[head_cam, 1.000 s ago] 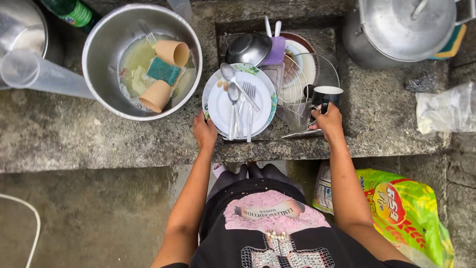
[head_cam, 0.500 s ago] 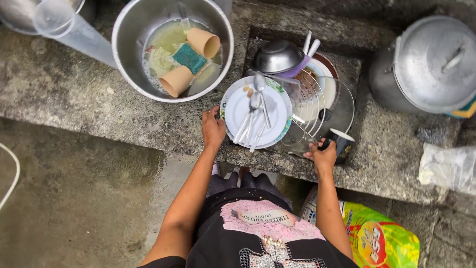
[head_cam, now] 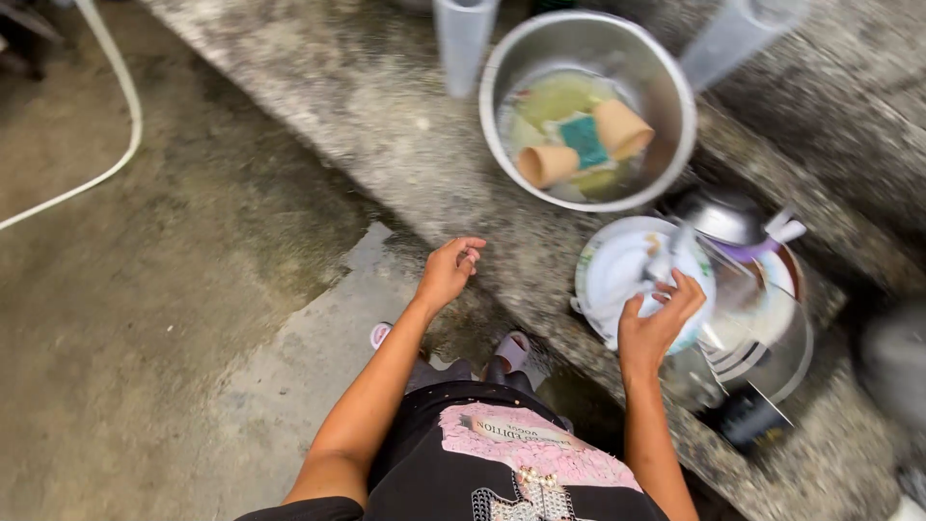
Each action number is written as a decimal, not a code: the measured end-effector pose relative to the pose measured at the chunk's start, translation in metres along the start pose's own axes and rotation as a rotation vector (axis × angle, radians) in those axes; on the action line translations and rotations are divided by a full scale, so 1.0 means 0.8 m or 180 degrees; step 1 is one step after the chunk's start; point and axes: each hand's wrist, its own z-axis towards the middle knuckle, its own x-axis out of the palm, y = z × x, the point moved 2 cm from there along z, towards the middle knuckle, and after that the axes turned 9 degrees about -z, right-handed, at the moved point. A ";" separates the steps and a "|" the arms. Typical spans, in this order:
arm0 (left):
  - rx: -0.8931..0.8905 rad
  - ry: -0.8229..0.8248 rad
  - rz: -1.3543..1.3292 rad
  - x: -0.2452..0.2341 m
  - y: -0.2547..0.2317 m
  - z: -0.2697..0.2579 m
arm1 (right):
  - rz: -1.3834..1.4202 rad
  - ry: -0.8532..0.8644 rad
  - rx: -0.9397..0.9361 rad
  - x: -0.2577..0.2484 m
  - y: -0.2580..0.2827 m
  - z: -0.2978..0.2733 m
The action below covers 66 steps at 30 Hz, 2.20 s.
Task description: Clear the dining table of dishes, wash a rag by hand, and then wipe the table surface.
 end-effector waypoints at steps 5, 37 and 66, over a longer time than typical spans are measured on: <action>-0.0062 -0.0681 -0.0103 -0.201 -0.011 -0.062 | 0.0870 0.0604 -0.1182 0.109 0.239 0.000; 0.0147 -0.5455 -0.2114 -0.989 0.087 -0.274 | 0.2362 0.3528 -0.5095 0.676 1.163 -0.267; 0.1246 -0.6719 -0.2494 -1.761 0.256 -0.856 | 0.2239 0.4930 -0.5995 0.988 1.904 -1.063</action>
